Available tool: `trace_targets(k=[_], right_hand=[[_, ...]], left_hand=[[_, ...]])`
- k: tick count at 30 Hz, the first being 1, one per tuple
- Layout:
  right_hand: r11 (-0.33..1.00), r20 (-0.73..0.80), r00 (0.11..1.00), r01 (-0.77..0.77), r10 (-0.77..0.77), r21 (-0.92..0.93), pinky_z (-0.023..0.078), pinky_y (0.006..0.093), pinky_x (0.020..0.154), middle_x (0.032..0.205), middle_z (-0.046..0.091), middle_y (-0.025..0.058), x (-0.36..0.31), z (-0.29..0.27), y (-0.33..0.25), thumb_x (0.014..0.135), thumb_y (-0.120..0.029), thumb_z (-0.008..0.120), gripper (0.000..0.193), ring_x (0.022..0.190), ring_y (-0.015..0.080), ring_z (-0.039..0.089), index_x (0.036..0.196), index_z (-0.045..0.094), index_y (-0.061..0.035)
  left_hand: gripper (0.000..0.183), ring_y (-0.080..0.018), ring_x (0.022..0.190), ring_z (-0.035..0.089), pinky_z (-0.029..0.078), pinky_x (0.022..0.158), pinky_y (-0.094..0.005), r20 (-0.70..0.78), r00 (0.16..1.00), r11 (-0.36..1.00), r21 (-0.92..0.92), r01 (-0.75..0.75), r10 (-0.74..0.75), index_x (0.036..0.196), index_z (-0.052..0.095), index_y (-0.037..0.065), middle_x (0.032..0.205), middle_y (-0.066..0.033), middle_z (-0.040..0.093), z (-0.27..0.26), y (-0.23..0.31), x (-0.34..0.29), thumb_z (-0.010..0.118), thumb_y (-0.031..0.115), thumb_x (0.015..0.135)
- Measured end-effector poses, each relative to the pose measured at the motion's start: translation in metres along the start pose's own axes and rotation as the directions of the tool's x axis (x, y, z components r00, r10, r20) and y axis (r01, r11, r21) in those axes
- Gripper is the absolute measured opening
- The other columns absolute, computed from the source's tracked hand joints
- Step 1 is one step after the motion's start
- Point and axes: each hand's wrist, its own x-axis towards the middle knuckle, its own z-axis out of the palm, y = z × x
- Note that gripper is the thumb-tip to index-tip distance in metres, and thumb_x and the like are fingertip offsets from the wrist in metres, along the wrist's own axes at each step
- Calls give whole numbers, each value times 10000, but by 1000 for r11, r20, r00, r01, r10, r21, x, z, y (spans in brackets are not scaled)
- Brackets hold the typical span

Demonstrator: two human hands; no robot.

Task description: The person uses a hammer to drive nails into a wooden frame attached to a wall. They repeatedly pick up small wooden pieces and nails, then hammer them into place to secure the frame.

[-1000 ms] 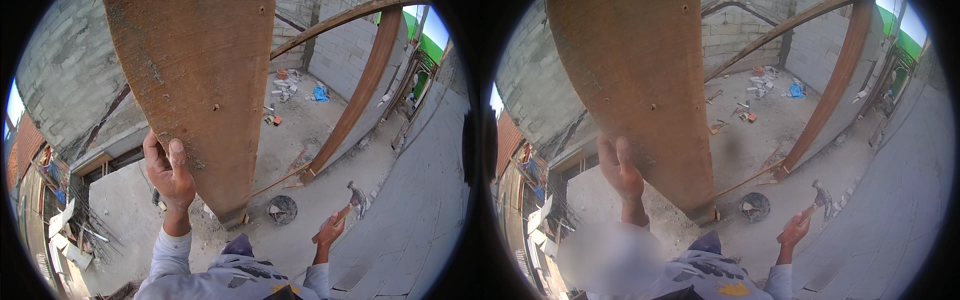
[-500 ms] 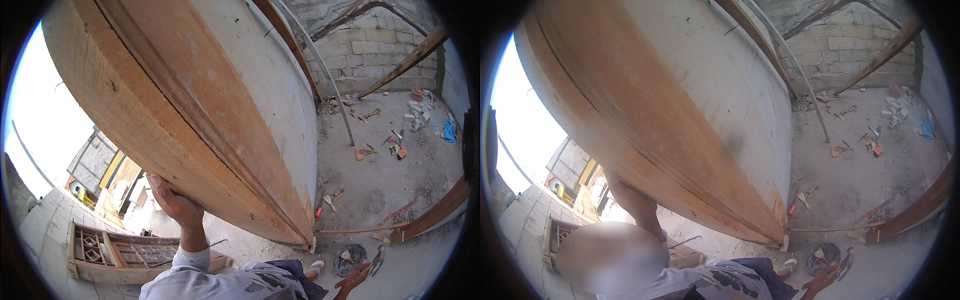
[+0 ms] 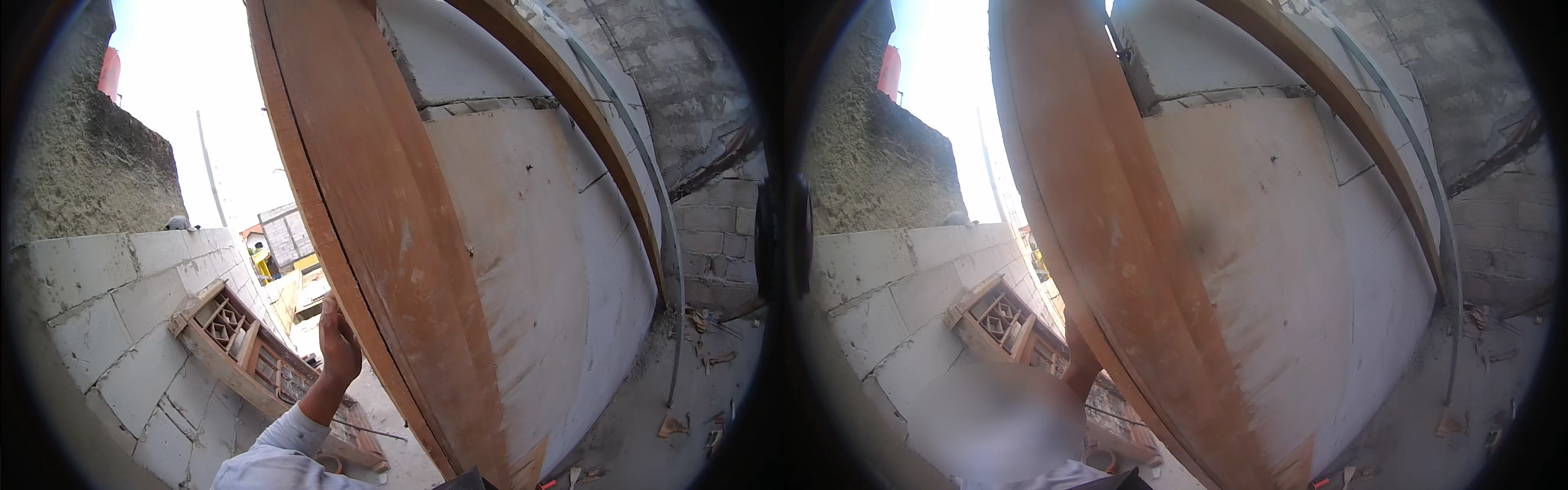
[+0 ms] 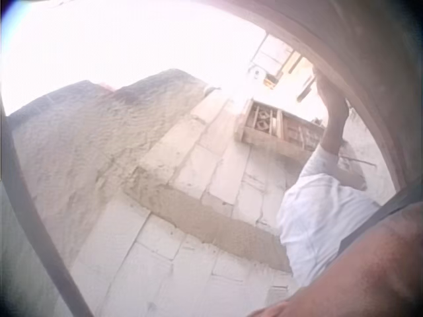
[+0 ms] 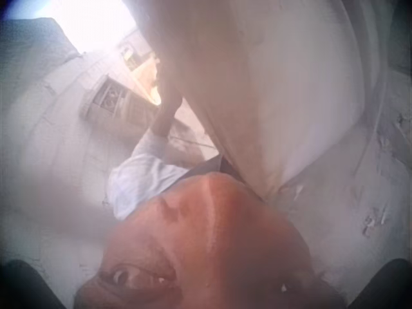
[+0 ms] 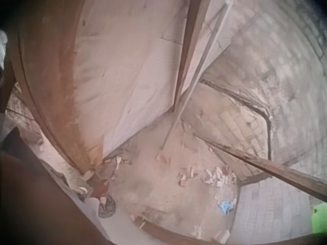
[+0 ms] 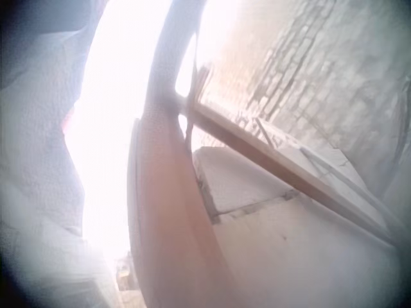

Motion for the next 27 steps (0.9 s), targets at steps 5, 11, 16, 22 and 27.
trace_targets(k=[5,11,16,22,27], right_hand=[[981,280,948,-179,149,81,539,507,906,1123,702,317,18,-26,-19,999,-470,620,607,1028,471,674,1217,661,94],[988,299,943,-154,146,3,538,516,909,1136,697,319,5,-80,7,1002,-469,609,597,1035,481,667,1228,662,82],[979,298,934,-170,195,-109,537,524,912,1148,693,322,-12,-121,54,1005,-468,600,590,1042,490,662,1237,664,71],[949,263,924,-221,277,-226,535,533,915,1161,688,324,-34,-158,96,1008,-466,589,581,1049,500,656,1247,665,58],[926,266,909,-241,321,-292,534,541,917,1173,684,326,-46,-172,122,1011,-465,580,575,1056,508,650,1256,666,48]], left_hand=[[675,-241,1280,576,481,1082,-394,-33,996,994,76,85,-82,1525,381,34,1426,-142,560,2,11,16,281,557,1111],[638,-250,1274,584,497,1079,-397,-13,994,992,54,113,-112,1548,355,119,1413,-112,557,-1,10,17,302,571,1101],[620,-266,1229,620,546,1017,-414,-24,968,963,-105,248,-252,1506,398,99,1363,-111,580,-7,14,23,339,555,1091],[653,-301,1238,611,539,1041,-442,14,973,968,-92,232,-232,1497,397,52,1390,-147,567,12,19,21,369,556,1082],[654,-305,1257,594,527,1056,-447,-4,972,970,-64,236,-236,1505,388,50,1418,-151,542,10,22,15,374,550,1084]])
